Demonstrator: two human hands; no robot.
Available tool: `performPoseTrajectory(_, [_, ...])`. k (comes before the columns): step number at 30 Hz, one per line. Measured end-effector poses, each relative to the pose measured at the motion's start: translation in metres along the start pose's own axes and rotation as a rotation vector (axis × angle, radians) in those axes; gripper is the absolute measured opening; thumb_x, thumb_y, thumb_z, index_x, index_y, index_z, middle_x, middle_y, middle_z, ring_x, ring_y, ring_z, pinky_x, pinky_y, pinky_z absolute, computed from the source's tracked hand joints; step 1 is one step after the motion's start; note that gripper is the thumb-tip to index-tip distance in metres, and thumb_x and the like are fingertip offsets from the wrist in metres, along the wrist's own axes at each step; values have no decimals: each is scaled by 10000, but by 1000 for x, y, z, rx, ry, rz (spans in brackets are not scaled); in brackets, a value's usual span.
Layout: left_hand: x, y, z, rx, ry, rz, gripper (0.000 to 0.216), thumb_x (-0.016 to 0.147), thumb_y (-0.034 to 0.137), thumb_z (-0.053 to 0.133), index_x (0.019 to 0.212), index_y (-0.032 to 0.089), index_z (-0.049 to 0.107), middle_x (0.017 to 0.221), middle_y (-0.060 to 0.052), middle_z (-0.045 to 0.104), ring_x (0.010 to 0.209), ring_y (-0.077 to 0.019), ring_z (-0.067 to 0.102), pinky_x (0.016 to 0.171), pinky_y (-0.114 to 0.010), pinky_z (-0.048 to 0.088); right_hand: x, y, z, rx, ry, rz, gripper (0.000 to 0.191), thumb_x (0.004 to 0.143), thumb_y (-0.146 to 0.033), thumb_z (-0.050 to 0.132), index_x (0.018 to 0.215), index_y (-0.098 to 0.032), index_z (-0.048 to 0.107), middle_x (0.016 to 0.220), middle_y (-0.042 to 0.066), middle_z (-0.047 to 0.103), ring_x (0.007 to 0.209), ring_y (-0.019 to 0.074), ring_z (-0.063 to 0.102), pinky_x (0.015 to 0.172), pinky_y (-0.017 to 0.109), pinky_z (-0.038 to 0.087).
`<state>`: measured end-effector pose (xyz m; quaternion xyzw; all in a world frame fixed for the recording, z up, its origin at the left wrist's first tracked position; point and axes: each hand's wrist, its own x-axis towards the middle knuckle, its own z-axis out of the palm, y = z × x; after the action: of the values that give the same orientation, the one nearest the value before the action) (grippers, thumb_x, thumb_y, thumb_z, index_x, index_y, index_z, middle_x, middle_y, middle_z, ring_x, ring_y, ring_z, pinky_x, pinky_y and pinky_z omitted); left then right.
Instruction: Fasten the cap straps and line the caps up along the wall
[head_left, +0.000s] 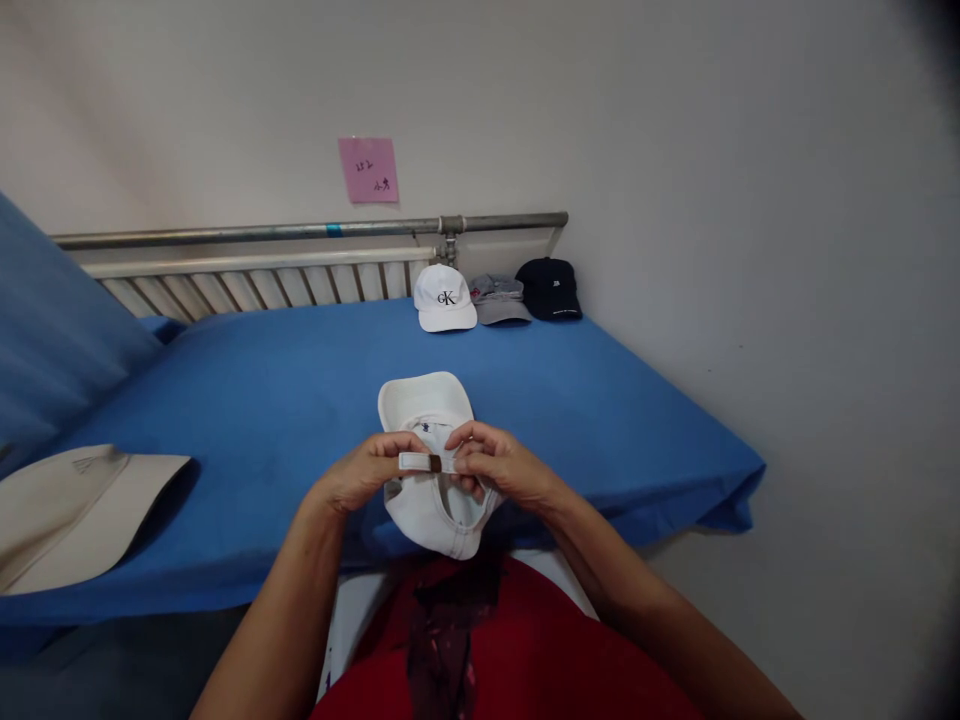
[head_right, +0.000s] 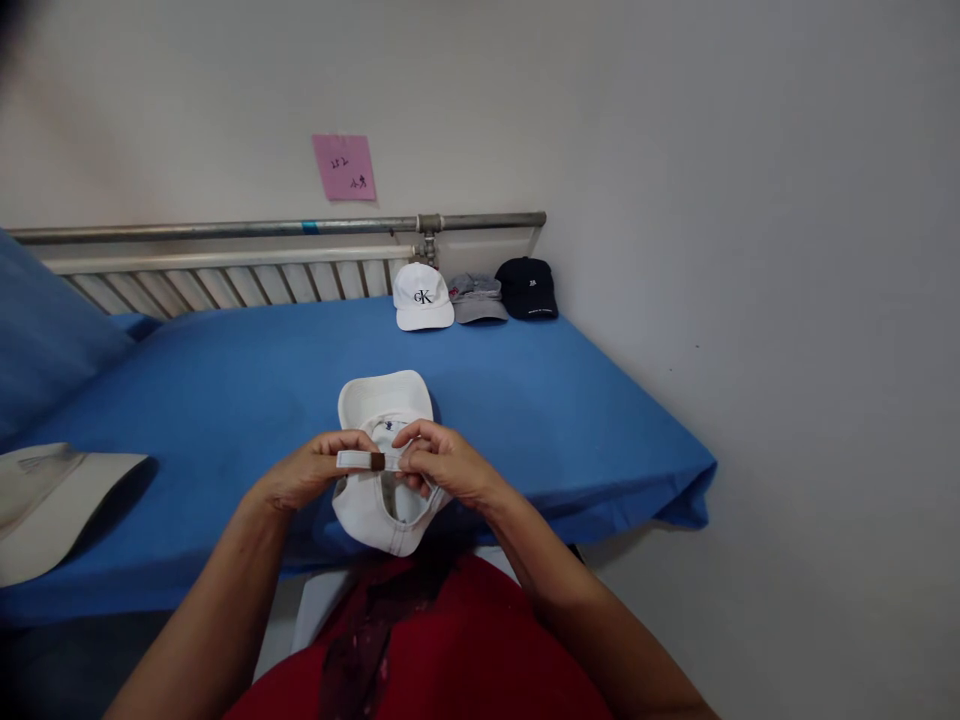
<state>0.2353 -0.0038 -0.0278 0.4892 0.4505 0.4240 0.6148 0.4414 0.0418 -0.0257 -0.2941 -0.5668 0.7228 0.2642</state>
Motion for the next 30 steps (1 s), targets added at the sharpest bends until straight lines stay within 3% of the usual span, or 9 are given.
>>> performPoseTrajectory(9, [0, 2, 5, 81, -16, -20, 153, 656, 264, 773, 746, 152, 721, 657, -6, 623, 576, -101, 466, 562, -215, 322, 1, -3, 5, -29, -29, -2, 229, 686, -227, 643, 899, -177, 577, 552, -54, 580, 461, 74, 508, 422, 168, 391])
performPoseTrajectory(13, [1, 4, 6, 23, 19, -34, 193, 616, 256, 802, 753, 159, 706, 633, 9, 603, 543, -90, 450, 523, -203, 310, -1, -10, 8, -82, -39, 16, 237, 687, -279, 688, 871, -183, 572, 490, -97, 499, 369, 44, 398, 365, 161, 298])
performPoseTrajectory(16, [2, 8, 7, -72, 47, 1, 219, 687, 348, 754, 762, 148, 709, 648, -10, 605, 544, -97, 467, 507, -206, 333, -1, -12, 7, -72, -40, 2, 240, 670, -272, 708, 842, -185, 564, 449, -125, 424, 334, 31, 327, 349, 166, 233])
performPoseTrajectory(21, [2, 13, 6, -138, 25, 40, 435, 760, 567, 637, 735, 135, 687, 678, -42, 601, 608, -130, 514, 561, -229, 394, 1, -12, 4, -83, -75, 86, 211, 709, -327, 677, 795, -175, 560, 451, -103, 450, 332, 35, 329, 343, 178, 232])
performPoseTrajectory(26, [-6, 21, 5, 97, -12, 50, 290, 716, 402, 728, 636, 153, 603, 594, 24, 475, 566, -99, 394, 531, -218, 304, 0, -11, 6, -115, -74, 99, 216, 717, -345, 683, 746, -169, 561, 436, -106, 414, 327, 29, 313, 340, 177, 205])
performPoseTrajectory(30, [-12, 29, 5, 194, -44, 32, 258, 711, 324, 727, 598, 155, 569, 589, 32, 461, 576, -97, 385, 542, -218, 292, 0, -9, 7, -123, -56, 95, 211, 706, -338, 687, 731, -171, 559, 425, -107, 405, 326, 28, 306, 337, 175, 193])
